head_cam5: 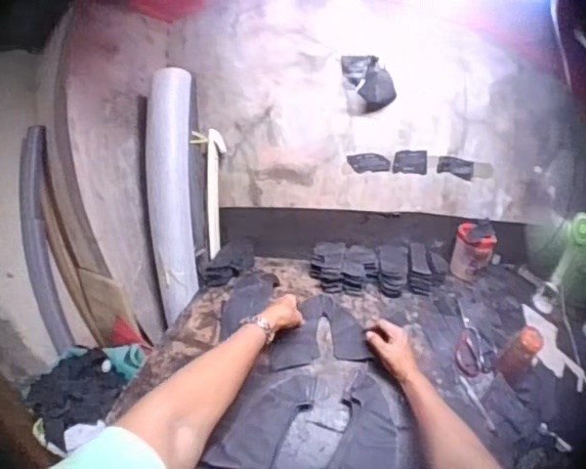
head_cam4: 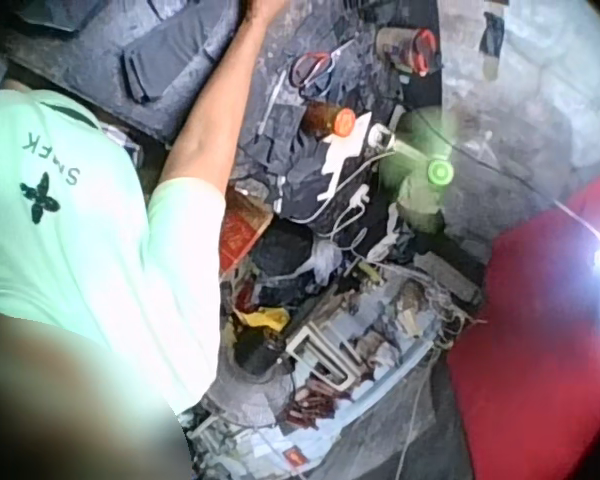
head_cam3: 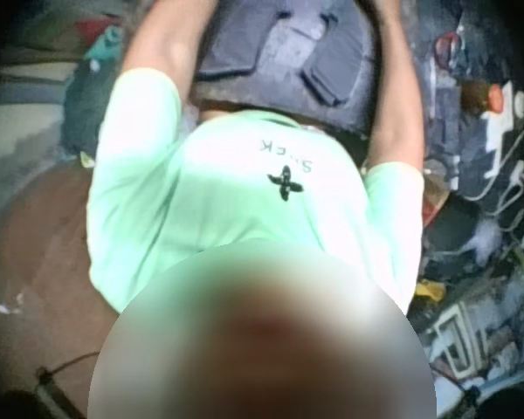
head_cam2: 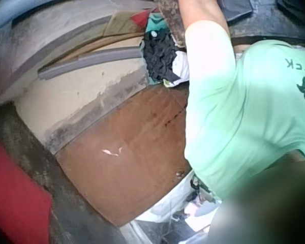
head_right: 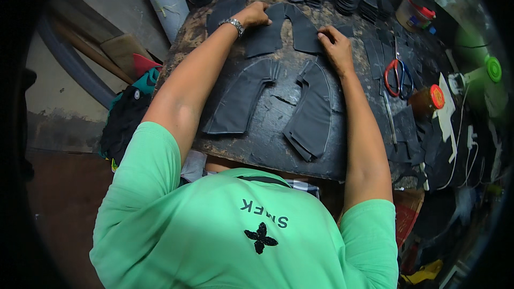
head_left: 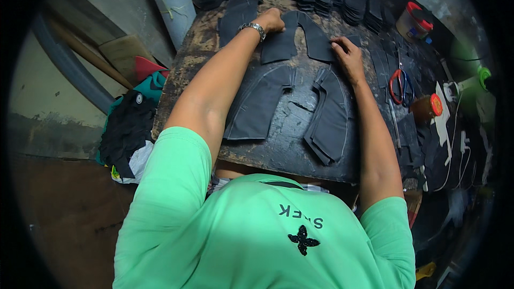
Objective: The person sorts and stacks black fabric pieces on a workbench. They repeatedly pick up pieces, align them, and place them into neat piles while occasionally moving other items aside to access the workspace.
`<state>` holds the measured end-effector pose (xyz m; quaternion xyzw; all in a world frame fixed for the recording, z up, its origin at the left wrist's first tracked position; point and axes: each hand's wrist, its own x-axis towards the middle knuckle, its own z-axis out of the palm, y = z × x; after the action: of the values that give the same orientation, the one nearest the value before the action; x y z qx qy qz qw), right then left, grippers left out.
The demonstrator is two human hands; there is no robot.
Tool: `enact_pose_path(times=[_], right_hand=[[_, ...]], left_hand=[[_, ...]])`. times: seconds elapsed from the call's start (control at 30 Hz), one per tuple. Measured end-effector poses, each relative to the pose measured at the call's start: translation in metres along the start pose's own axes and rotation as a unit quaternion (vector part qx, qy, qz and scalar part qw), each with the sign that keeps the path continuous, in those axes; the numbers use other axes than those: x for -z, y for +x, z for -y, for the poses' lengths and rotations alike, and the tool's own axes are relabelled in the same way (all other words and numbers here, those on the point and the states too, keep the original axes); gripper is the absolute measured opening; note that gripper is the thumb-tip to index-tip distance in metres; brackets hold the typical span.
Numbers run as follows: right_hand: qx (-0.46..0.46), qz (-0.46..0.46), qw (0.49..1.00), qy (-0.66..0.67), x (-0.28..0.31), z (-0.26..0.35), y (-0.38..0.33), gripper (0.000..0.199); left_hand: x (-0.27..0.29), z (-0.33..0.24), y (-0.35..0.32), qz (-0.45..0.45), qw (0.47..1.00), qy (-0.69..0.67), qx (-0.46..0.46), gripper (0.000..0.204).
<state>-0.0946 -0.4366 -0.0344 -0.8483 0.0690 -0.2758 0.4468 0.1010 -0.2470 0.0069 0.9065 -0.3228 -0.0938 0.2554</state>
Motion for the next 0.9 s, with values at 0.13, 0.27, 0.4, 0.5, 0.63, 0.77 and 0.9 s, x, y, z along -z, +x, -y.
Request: enact_pose_path(times=[0.13, 0.27, 0.4, 0.5, 0.63, 0.77, 0.9], right_hand=[[-0.078, -0.001, 0.997, 0.007, 0.002, 0.005, 0.001, 0.022], [-0.133, -0.004, 0.986, 0.104, 0.003, 0.004, 0.001, 0.022], [-0.037, -0.049, 0.996, 0.068, 0.002, -0.001, 0.002, 0.022], [-0.015, -0.058, 0.997, 0.049, 0.001, -0.005, 0.003, 0.022], [-0.028, -0.057, 0.996, 0.067, 0.001, -0.006, 0.003, 0.022], [-0.038, -0.058, 0.995, 0.073, 0.001, -0.007, 0.003, 0.022], [-0.026, -0.055, 0.996, 0.065, 0.0, -0.01, 0.003, 0.022]], left_hand=[[0.028, 0.02, 0.003, -0.143, 0.989, 0.0, 0.029, 0.042], [0.046, 0.061, -0.012, -0.206, 0.95, 0.157, 0.174, 0.051], [0.048, 0.093, -0.021, -0.19, 0.97, 0.033, 0.145, 0.061], [0.049, 0.108, -0.028, -0.222, 0.966, -0.012, 0.131, 0.062], [0.061, 0.126, -0.041, -0.283, 0.949, -0.117, 0.076, 0.045], [0.094, 0.137, -0.062, -0.237, 0.904, -0.353, 0.039, 0.031], [0.116, 0.116, -0.079, -0.115, 0.897, -0.424, 0.049, 0.033]])
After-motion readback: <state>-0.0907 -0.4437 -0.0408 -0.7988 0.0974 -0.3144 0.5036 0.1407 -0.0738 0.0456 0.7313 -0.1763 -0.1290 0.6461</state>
